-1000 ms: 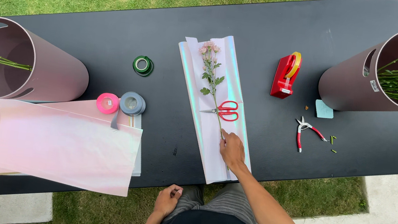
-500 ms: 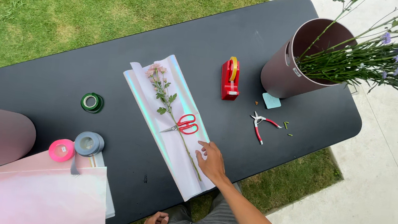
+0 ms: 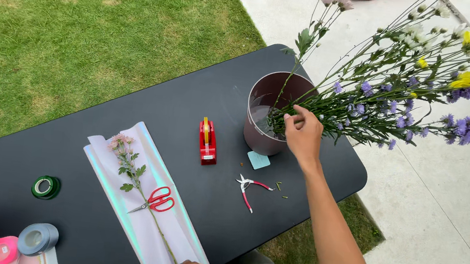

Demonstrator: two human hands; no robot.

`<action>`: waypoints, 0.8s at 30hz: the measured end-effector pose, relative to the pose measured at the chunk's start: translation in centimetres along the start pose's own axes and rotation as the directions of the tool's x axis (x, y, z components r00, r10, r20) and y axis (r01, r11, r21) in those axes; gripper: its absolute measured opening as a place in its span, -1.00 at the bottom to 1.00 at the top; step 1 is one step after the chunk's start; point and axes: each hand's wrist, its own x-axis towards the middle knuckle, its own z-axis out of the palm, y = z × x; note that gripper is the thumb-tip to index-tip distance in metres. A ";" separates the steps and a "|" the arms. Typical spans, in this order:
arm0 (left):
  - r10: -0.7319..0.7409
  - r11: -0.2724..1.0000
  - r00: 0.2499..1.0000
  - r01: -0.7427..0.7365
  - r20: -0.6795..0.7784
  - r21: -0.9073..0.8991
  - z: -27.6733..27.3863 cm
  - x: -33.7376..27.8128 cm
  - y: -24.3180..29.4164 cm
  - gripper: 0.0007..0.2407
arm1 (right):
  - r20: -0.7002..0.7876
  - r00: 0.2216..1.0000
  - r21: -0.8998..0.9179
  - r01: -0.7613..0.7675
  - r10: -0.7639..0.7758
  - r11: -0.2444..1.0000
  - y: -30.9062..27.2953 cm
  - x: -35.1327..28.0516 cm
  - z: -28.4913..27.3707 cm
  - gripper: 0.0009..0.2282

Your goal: The person selects individual flower stems from a bucket, trims the ends using shears, and places them onto a sheet of wrapping paper to form a bouquet.

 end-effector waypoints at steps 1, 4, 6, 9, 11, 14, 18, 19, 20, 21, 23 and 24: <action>0.070 0.997 0.997 -0.070 0.007 0.006 -2.7 -1.9 8.0 -0.72 | 0.095 0.995 -0.035 -0.024 0.028 0.999 1.1 3.3 0.7 -0.59; 0.188 0.978 0.971 -0.199 -0.148 -0.059 -6.4 -0.4 20.3 -0.75 | 0.109 0.988 -0.238 -0.082 0.111 0.968 8.9 14.3 7.6 -0.50; 0.216 0.974 0.939 -0.226 -0.269 -0.004 -8.1 0.2 25.6 -0.81 | 0.072 0.988 -0.269 -0.109 0.133 0.957 7.3 15.5 7.7 -0.61; 0.279 0.955 0.847 -0.293 -0.452 0.040 -10.0 1.3 31.0 -0.86 | 0.034 0.992 -0.261 -0.105 0.118 0.960 8.5 17.2 9.5 -0.80; 0.307 0.940 0.797 -0.340 -0.520 0.034 -11.3 2.3 33.2 -0.87 | 0.031 0.996 -0.218 -0.072 0.081 0.973 8.7 17.3 10.0 -0.60; 0.338 0.920 0.710 -0.387 -0.617 0.058 -13.9 3.8 35.6 -0.84 | 0.015 1.000 -0.187 -0.022 0.025 0.982 4.6 15.2 7.7 -0.69; 0.338 0.902 0.568 -0.424 -0.750 0.085 -17.0 5.5 38.5 -0.80 | -0.019 0.992 0.011 0.122 -0.121 0.993 -0.5 11.4 3.6 -0.87; 0.360 0.884 0.508 -0.453 -0.783 0.113 -17.6 5.8 39.3 -0.78 | -0.019 0.986 0.055 0.166 -0.166 0.985 -0.7 10.6 3.1 -0.86; 0.356 0.886 0.510 -0.450 -0.783 0.110 -18.2 7.0 39.4 -0.78 | -0.015 0.987 0.055 0.163 -0.163 0.985 0.5 10.3 3.0 -0.86; 0.390 0.861 0.447 -0.486 -0.805 0.148 -19.1 8.3 39.7 -0.76 | 0.022 0.977 0.108 0.210 -0.213 0.972 1.5 10.4 3.0 -0.86; 0.422 0.835 0.380 -0.517 -0.823 0.190 -20.6 9.9 40.8 -0.74 | 0.057 0.962 0.165 0.254 -0.266 0.953 0.7 9.7 1.7 -0.82; 0.453 0.812 0.327 -0.534 -0.829 0.233 -21.2 10.3 41.4 -0.71 | 0.072 0.948 0.200 0.290 -0.309 0.936 -1.2 8.9 0.3 -0.86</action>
